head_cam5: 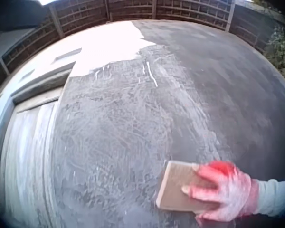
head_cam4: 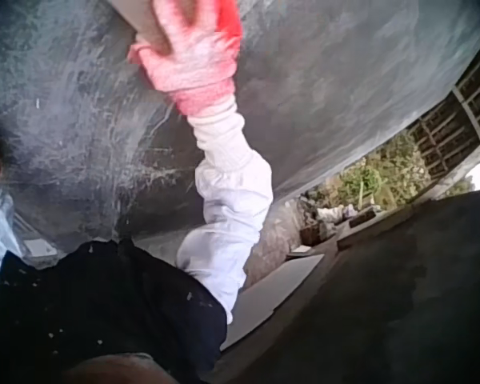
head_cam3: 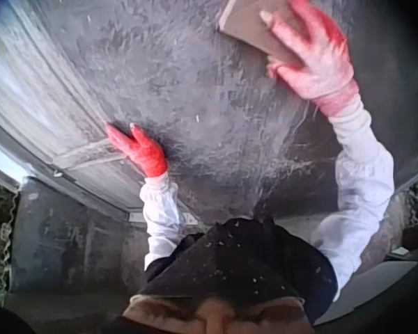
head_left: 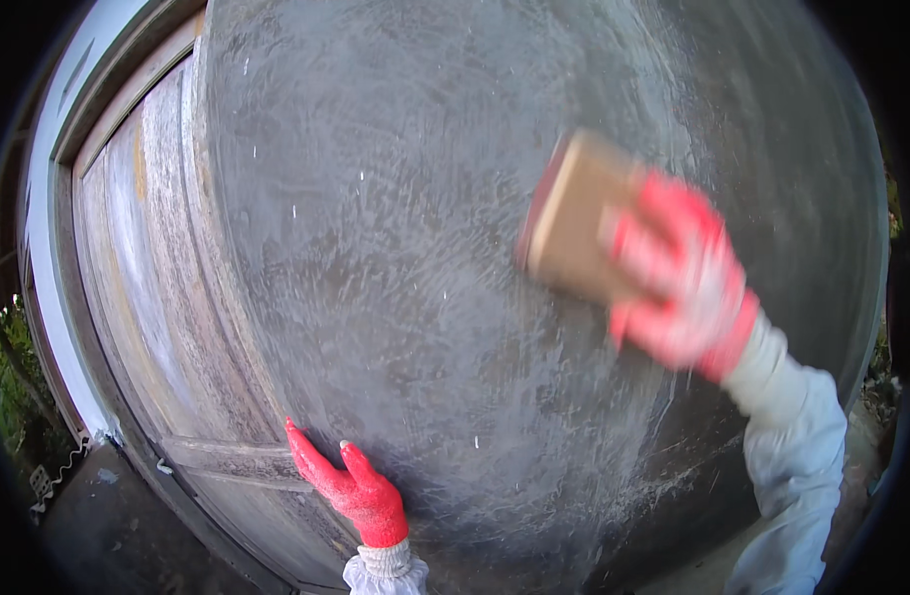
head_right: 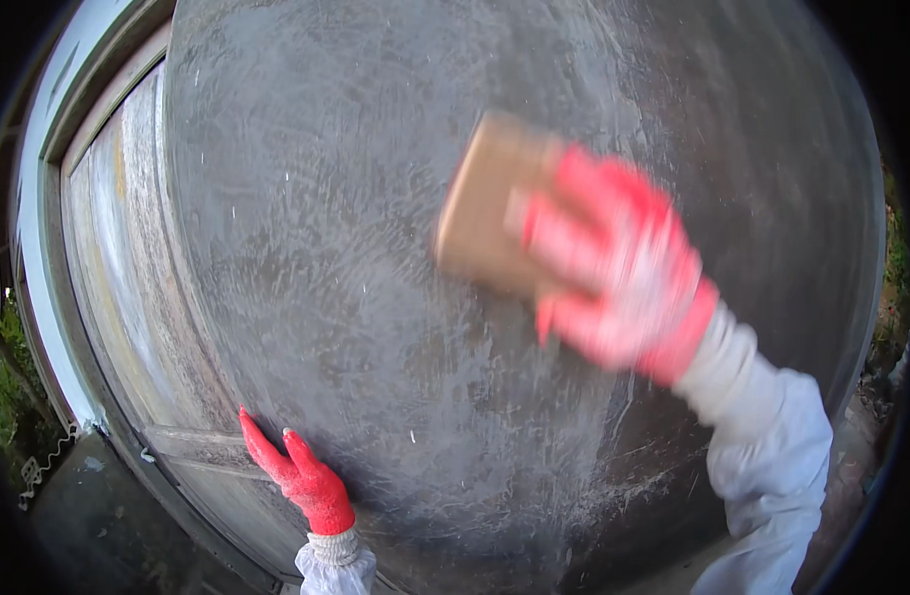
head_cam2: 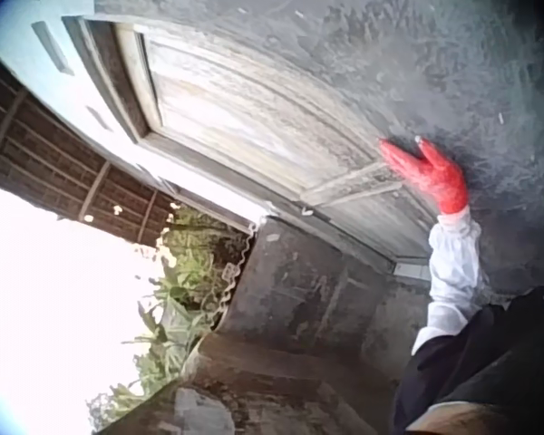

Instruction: The person sands the concrete wall surface next to a doorway using a sanding block.

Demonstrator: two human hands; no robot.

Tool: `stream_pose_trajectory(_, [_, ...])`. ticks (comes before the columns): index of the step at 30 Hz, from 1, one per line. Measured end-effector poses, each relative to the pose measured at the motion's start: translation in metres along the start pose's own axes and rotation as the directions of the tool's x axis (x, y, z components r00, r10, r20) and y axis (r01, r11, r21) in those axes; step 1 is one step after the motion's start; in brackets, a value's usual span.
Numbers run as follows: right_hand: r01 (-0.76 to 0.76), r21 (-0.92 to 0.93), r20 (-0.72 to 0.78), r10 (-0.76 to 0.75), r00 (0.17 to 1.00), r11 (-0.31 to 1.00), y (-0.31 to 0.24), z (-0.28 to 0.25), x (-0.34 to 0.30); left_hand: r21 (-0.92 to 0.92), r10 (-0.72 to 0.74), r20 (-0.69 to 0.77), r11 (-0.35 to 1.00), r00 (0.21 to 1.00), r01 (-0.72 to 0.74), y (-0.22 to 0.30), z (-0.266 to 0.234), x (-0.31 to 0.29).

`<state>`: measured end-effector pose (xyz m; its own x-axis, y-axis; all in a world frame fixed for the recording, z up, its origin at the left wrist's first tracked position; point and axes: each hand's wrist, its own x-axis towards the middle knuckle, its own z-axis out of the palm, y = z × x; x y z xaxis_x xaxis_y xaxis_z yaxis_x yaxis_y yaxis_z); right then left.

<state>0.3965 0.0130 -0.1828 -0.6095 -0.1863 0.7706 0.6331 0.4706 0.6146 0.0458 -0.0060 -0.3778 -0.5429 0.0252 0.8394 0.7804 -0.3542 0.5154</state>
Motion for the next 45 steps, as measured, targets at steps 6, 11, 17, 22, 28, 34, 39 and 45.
stream_pose_trajectory(6, [0.449, 0.157, 0.374, -0.474, 0.797, 0.880, -0.082, 0.019, -0.126, -0.039, 0.022, 0.023, 0.999, 0.999, -0.021, 0.004, 0.011, 0.000])
stream_pose_trajectory(11, [0.078, -0.006, 0.058, -0.077, 0.995, 0.997, 0.034, -0.017, -0.005, 0.004, 0.034, -0.018, 0.999, 0.999, -0.034, 0.002, 0.001, -0.001])
stream_pose_trajectory(17, [-0.111, -0.121, -0.078, 0.102, 0.992, 0.986, 0.040, -0.016, 0.002, -0.008, 0.018, -0.011, 1.000, 1.000, -0.018, 0.002, 0.000, -0.001])
stream_pose_trajectory(22, [0.337, 0.156, 0.434, -0.371, 0.821, 0.928, -0.074, 0.011, -0.123, -0.014, 0.006, 0.005, 1.000, 1.000, -0.006, 0.004, 0.005, -0.003])
stream_pose_trajectory(28, [0.196, 0.061, 0.273, -0.206, 0.940, 0.979, 0.001, -0.011, -0.014, 0.059, 0.008, -0.017, 0.998, 1.000, -0.007, -0.001, 0.003, -0.001])
stream_pose_trajectory(34, [-0.148, -0.190, -0.182, 0.114, 0.977, 0.971, 0.060, -0.021, 0.019, 0.036, 0.043, -0.005, 0.998, 0.999, -0.043, 0.000, 0.005, 0.000])
stream_pose_trajectory(39, [0.008, 0.394, 0.393, -0.177, 0.902, 0.919, -0.075, 0.011, -0.090, 0.110, 0.081, -0.022, 0.991, 0.996, -0.078, -0.008, -0.003, -0.007])
stream_pose_trajectory(45, [0.297, 0.119, 0.417, -0.320, 0.851, 0.947, -0.033, -0.008, -0.011, 0.009, 0.223, -0.017, 0.975, 0.975, -0.223, 0.015, -0.023, -0.005])
